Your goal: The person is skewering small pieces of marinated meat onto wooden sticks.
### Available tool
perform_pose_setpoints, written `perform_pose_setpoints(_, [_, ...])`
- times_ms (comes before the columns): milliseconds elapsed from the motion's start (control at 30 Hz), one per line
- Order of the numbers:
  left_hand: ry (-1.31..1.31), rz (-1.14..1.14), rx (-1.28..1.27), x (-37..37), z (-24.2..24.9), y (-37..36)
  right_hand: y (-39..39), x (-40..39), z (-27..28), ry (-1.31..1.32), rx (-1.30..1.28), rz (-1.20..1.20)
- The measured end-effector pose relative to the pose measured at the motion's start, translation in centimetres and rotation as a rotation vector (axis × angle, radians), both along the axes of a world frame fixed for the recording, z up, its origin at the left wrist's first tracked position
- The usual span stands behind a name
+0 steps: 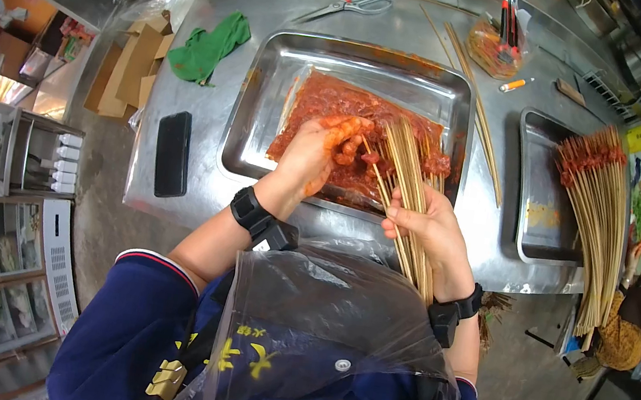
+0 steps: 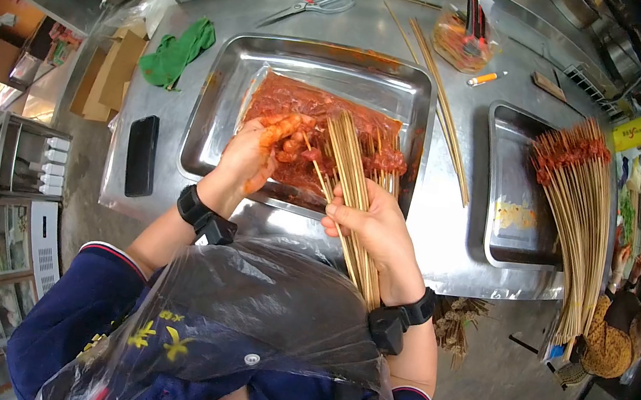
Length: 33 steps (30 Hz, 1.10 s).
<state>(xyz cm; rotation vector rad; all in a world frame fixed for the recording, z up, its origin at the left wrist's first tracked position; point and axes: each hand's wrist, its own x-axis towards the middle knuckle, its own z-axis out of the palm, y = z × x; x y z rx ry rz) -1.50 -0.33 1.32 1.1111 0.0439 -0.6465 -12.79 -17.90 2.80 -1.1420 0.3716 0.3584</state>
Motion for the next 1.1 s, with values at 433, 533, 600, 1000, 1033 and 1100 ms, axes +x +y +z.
perform_pose_setpoints(433, [0.233, -0.215, -0.006, -0.8, -0.6, 0.6, 0.0, 0.1, 0.3, 0.022, -0.013, -0.02])
perform_pose_setpoints(533, [0.234, -0.256, -0.008, -1.2, -0.9, 0.4, 0.0, 0.0, 0.2, 0.025, -0.022, -0.015])
perform_pose_setpoints(600, [0.21, -0.294, -0.015, -1.2, -0.8, 0.4, 0.1, -0.1, 0.0, 0.019, -0.015, -0.032])
perform_pose_setpoints(1000, [0.135, -0.257, 0.158, -1.2, -1.7, -0.7, -0.3, -0.5, 0.7, -0.136, -0.204, -0.042])
perform_pose_setpoints(1033, [0.093, -0.251, 0.175, -1.3, -2.0, -1.1, -0.4, -0.4, 1.0, -0.079, -0.136, -0.012])
perform_pose_setpoints(1100, [0.009, -0.233, 0.212, -1.3, -2.2, -1.6, -0.3, -0.1, 1.5, -0.018, 0.005, 0.012])
